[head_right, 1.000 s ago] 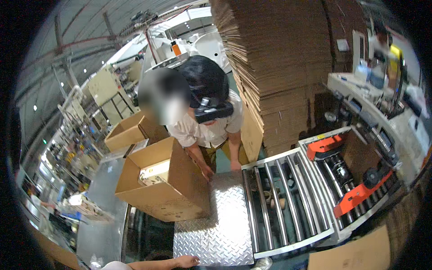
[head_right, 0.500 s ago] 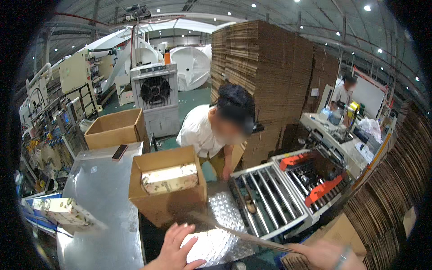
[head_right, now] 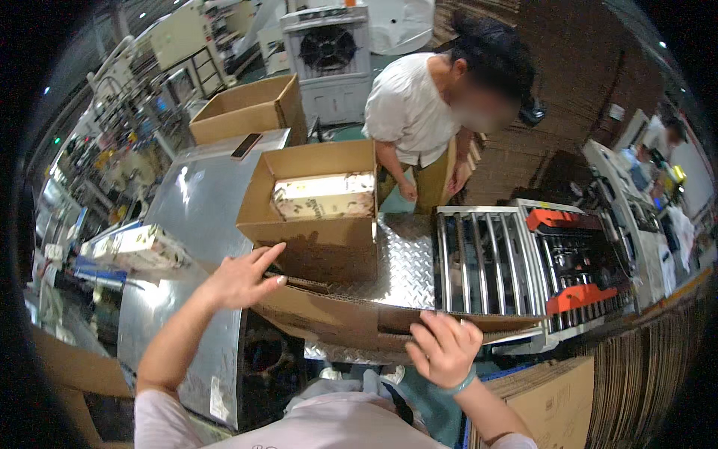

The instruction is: The person places packaged tissue boxes into cardboard boxes at a factory workstation, arranges them, and moves the filled boxes onto a conveyor belt.

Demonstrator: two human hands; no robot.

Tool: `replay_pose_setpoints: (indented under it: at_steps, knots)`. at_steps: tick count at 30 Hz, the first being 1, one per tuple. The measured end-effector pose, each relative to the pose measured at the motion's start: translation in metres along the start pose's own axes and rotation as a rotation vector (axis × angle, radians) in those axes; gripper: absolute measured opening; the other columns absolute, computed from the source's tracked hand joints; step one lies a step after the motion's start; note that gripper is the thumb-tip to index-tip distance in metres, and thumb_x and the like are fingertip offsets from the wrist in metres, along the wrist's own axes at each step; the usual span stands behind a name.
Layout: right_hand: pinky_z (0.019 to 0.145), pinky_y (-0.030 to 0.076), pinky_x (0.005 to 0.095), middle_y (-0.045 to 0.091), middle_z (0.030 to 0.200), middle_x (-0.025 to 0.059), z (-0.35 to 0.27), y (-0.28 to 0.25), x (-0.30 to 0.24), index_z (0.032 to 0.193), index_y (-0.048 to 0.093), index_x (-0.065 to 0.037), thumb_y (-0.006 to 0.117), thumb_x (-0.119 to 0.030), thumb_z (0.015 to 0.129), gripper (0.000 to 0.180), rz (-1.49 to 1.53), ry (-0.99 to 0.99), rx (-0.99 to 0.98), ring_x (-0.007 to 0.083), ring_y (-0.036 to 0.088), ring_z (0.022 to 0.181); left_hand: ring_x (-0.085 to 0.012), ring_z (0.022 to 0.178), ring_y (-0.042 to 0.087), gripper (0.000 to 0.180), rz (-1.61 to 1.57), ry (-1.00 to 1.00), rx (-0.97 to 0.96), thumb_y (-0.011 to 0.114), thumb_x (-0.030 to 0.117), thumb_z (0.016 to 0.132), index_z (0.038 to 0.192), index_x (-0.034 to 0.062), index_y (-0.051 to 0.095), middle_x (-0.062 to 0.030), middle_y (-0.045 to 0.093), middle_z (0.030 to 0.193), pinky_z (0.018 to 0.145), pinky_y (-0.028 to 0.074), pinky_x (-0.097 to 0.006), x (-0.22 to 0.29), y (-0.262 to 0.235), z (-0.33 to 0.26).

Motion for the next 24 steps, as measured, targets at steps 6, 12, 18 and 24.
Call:
replay_pose_setpoints:
  at_steps: [6,12,18,24]
  knots:
    - [0.059,0.025,0.0316,0.037,0.052,-0.0075,-0.002,0.001,0.002,0.057,0.051,-0.023,0.068,-0.027,0.066,0.019,0.351,-0.075,0.162,0.0124,0.040,0.049,-0.0379,0.082,0.060,0.046,0.278,-0.032,-0.074,0.045,0.046,0.090,0.124,0.0162,0.046,-0.0173,0.063,0.087,0.068,0.048,-0.045,-0.017,-0.011,-0.005]
    - [0.058,0.027,0.0338,0.041,0.051,-0.0031,0.096,-0.020,0.010,0.050,0.038,-0.016,0.053,-0.028,0.090,0.044,1.276,-0.290,0.299,0.0172,0.039,0.048,-0.0404,0.087,0.058,0.037,0.038,-0.347,0.031,0.052,0.035,0.087,0.108,0.0052,0.058,-0.0237,0.062,0.085,0.078,0.047,-0.046,-0.076,-0.056,-0.048]
    - [0.052,0.034,0.0401,0.050,0.053,0.0104,0.092,0.079,-0.066,0.053,0.049,-0.009,0.054,-0.032,0.088,0.043,1.148,-0.520,-0.351,0.0298,0.047,0.051,-0.0351,0.073,0.059,0.044,0.044,0.196,0.354,0.055,0.040,0.085,0.107,0.0025,0.053,-0.0203,0.061,0.080,0.066,0.047,-0.047,-0.066,0.101,0.012]
    - [0.075,0.049,0.0427,0.066,0.087,0.0156,0.003,0.207,-0.105,0.088,0.069,-0.009,0.054,-0.046,0.081,0.040,0.396,-0.407,-1.351,0.0324,0.062,0.087,-0.0403,0.085,0.060,0.079,-0.027,0.287,-0.303,0.046,0.045,0.088,0.142,0.0025,0.007,-0.0305,0.060,0.094,0.072,0.049,-0.046,-0.104,0.211,0.039]
Point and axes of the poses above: each hand's wrist, its own z-axis towards the middle knuckle, its own y-axis out of the palm, x = y × z, the point moved 2 cm from there along z, towards the middle knuckle
